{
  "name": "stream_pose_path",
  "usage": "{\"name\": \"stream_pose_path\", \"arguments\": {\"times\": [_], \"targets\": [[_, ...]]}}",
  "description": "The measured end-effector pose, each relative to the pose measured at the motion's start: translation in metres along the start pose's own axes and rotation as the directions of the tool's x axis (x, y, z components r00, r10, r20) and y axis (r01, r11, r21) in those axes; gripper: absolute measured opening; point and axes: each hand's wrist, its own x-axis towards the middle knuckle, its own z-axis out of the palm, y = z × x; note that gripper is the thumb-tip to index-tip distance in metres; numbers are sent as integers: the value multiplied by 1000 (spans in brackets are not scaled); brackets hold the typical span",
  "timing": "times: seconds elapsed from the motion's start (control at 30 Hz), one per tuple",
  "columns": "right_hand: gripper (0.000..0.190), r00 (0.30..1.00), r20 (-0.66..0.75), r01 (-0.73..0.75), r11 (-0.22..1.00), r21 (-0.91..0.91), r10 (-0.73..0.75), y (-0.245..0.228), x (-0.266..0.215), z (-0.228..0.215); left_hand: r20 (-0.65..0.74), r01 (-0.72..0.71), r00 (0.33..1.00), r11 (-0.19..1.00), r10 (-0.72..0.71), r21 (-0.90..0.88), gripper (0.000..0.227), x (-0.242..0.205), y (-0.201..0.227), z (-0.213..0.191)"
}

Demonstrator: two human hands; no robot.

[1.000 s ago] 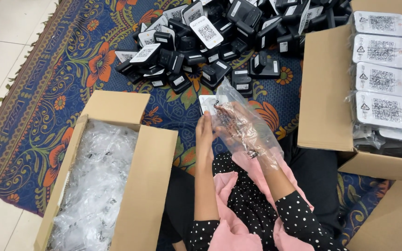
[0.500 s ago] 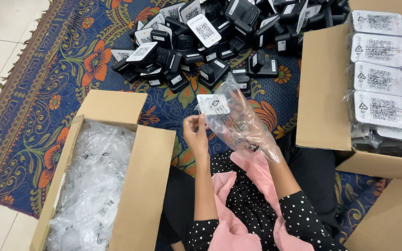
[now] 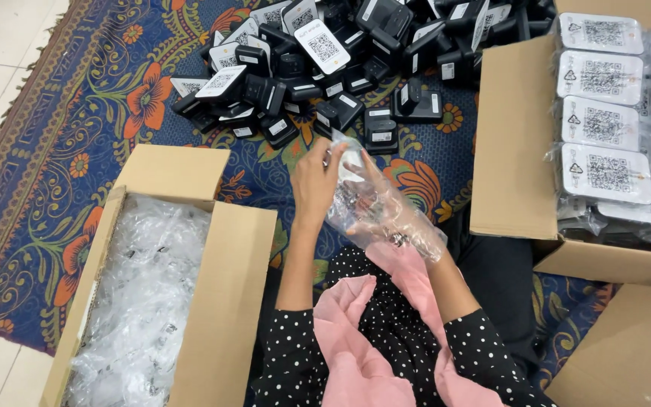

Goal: The person packs electronic devices with QR codes into plastic bags and then places them into cardboard boxes.

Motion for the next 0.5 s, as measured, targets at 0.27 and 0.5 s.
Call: {"name": "stream_pose_path", "arguments": {"times": [0.27,0.5], "targets": [[142,997,-36,53,932,-358,-71,11,-6,-19,-252,30,967,999,-21,31,33,20,-42,-19],[132,999,-35,-9,991,-136,4,1,-17,-26,-303,13,953,993,25,120,28,23,-70,-36]]}}
